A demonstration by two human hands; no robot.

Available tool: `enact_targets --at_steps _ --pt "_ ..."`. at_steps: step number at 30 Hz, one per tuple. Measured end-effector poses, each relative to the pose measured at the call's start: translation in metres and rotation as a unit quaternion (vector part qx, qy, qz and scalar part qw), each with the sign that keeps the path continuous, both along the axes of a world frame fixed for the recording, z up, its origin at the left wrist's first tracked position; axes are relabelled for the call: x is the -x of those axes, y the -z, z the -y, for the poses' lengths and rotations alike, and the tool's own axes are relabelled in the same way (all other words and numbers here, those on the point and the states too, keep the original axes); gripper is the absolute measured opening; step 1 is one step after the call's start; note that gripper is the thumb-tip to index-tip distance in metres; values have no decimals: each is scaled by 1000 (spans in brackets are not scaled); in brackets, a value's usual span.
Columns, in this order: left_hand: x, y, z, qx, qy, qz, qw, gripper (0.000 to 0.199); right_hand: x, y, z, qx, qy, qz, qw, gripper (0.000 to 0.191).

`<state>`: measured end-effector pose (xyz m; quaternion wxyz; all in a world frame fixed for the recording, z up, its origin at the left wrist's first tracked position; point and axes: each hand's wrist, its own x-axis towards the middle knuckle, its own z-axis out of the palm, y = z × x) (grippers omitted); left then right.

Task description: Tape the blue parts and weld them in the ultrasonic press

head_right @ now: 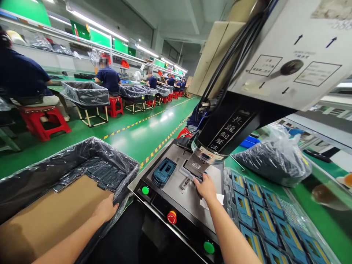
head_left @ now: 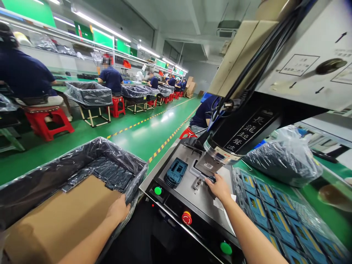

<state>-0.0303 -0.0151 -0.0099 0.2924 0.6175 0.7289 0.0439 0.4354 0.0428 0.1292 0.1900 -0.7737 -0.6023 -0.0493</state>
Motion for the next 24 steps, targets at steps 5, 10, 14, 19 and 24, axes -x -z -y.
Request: enact_targets --at_steps 5,10,14,19,24 --pt "0 -1 0 -4 -4 3 1000 49 4 -4 -11 56 5 63 996 38" --pt "0 2 -2 -4 -3 8 1000 46 0 -8 -14 64 -2 110 992 39" --pt "0 4 -3 -10 -3 12 1000 41 -1 -7 -15 49 -7 111 993 41" --pt "-1 3 -3 -9 -5 11 1000 41 4 -6 -14 40 -15 81 996 37" --pt "0 1 -3 -15 -6 15 1000 41 11 -8 -8 22 -51 134 990 37"
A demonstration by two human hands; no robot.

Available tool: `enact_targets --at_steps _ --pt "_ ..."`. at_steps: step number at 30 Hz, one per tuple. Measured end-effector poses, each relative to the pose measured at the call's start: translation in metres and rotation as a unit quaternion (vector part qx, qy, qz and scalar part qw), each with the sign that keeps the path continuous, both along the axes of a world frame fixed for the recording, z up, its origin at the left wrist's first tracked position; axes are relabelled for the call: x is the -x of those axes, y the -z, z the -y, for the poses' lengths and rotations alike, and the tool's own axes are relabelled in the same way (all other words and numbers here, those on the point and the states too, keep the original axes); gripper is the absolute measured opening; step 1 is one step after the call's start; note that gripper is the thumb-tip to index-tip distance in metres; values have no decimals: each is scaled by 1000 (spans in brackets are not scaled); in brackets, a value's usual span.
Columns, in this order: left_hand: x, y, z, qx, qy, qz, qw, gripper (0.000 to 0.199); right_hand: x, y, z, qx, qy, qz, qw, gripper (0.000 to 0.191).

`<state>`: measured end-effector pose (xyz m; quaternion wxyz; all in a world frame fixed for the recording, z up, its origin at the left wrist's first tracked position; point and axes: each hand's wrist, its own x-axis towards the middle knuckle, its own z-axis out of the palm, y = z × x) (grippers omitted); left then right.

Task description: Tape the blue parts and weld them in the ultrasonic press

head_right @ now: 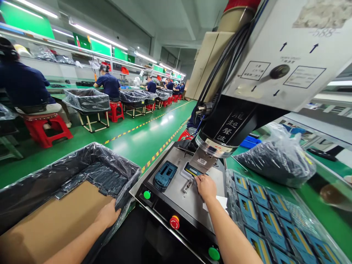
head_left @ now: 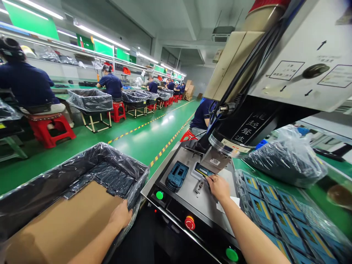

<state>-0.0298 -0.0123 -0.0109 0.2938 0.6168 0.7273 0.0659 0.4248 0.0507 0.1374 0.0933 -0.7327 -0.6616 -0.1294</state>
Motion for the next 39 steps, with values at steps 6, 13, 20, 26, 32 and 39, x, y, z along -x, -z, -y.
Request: enact_targets --at_steps 6,13,20,26,32,39 --pt "-2 -2 1 0 -3 -18 1000 40 -3 0 -2 -9 -19 13 1000 42" --pt "-3 -4 -1 5 -13 -30 999 36 -4 13 -10 -16 -22 11 1000 39" --pt "0 -3 -1 -2 -22 -6 1000 36 6 6 7 -111 -84 21 990 44" --pt "1 -4 2 -25 -31 3 999 44 46 -7 69 -234 -193 -56 951 36" --pt "-14 -29 24 -317 -6 98 943 39 105 -12 163 -58 -155 -322 932 31" --pt "-85 -73 65 -14 65 446 893 43 144 43 210 249 3 -692 677 52"
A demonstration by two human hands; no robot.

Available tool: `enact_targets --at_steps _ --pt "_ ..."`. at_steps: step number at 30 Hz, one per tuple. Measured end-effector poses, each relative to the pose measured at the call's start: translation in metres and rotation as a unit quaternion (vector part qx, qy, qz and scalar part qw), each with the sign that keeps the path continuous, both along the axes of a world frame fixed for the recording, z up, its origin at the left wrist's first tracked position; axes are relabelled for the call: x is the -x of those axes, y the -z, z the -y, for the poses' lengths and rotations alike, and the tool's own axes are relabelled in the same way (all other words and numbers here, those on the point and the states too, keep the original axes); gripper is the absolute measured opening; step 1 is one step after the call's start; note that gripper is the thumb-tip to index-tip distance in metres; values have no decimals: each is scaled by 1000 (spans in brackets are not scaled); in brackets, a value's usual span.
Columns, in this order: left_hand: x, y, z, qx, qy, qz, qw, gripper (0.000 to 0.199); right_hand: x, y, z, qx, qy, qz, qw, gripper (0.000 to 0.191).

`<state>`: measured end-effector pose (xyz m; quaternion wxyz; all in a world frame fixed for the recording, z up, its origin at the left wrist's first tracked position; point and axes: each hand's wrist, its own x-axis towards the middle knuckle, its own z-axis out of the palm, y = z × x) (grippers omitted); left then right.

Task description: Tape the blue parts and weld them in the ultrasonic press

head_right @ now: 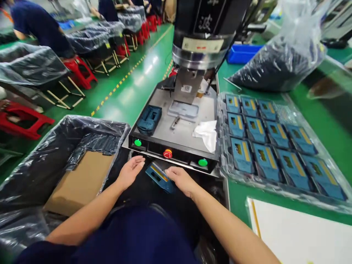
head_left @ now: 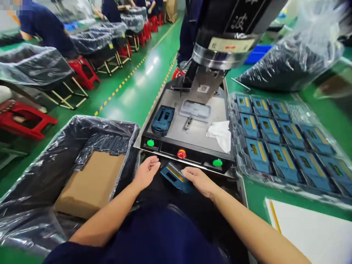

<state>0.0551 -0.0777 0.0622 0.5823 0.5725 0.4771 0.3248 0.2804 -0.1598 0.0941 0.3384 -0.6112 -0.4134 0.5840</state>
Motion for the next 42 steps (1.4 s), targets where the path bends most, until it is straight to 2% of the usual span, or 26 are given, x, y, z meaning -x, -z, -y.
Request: enact_targets --at_steps 3,5,9,14,18,23,25,28,30,32,34,38,42 --pt "-21 -7 11 93 96 17 991 46 7 22 9 76 4 -109 991 54" --pt "-27 -8 14 129 121 -9 984 42 9 31 11 79 14 -107 991 52" --pt "-28 -2 17 179 91 -24 979 40 3 41 13 11 -23 13 1000 37" --pt "-24 7 18 202 105 -27 973 40 0 41 13 -52 -80 161 982 19" --pt "-26 14 23 183 85 -82 976 30 4 34 15 -105 -114 221 963 21" --pt "-33 17 24 119 112 -185 969 28 6 34 17 -120 -96 241 958 22" --pt "-37 14 24 64 119 -240 961 36 8 38 17 -125 -69 230 963 26" --pt "-44 4 29 -24 116 -306 945 64 14 44 20 -134 -8 194 972 35" --pt "-49 -3 34 -46 115 -329 936 85 18 46 23 -139 21 170 975 39" --pt "-51 -7 37 -48 121 -335 933 94 21 47 26 -145 33 152 977 41" --pt "-51 -8 37 -52 127 -323 936 85 22 47 28 -151 36 146 977 40" --pt "-44 -3 28 -49 120 -273 953 47 17 45 25 -154 36 160 974 34" --pt "-35 6 16 65 139 -143 978 40 8 47 21 -131 17 168 977 31"
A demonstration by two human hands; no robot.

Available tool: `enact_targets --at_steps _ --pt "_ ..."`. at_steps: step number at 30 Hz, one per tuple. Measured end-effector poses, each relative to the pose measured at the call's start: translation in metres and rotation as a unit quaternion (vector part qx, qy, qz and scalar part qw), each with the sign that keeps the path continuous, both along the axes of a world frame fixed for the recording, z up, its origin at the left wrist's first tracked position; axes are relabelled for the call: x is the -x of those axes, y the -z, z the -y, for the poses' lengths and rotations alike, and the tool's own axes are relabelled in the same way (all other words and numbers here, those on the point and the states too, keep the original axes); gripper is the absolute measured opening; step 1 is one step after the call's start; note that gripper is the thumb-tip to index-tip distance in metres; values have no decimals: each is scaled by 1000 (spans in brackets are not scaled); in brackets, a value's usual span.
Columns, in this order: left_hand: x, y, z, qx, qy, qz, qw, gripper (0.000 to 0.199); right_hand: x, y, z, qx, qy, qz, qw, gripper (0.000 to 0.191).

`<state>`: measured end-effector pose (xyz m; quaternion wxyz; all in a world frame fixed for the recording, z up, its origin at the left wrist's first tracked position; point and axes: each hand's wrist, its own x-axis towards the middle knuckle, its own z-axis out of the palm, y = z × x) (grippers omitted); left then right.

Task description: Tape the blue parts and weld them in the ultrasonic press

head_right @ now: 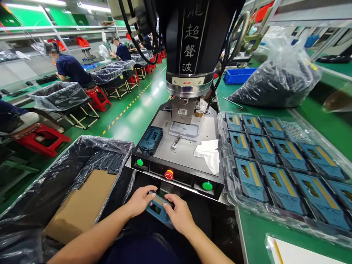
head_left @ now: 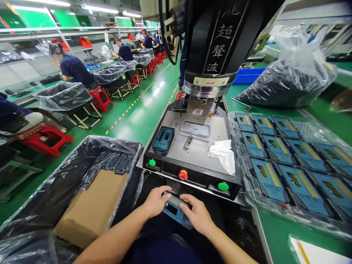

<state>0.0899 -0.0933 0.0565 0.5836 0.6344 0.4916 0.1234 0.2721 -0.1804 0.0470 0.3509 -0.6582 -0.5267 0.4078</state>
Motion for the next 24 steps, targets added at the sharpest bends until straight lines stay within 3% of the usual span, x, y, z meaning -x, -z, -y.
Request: enact_targets --at_steps 4,9,14,24 --pt "5 1 -5 92 -20 87 992 39 -3 -1 -2 12 -19 -3 1000 31" --pt "5 -10 -5 110 -62 71 989 38 -2 -6 -2 28 -15 -10 999 30" --pt "6 -17 -5 136 -57 84 985 43 -4 -7 -2 48 -15 -21 999 30" --pt "7 -1 -3 -5 -31 -28 999 27 -1 -16 -2 19 -36 41 998 21"
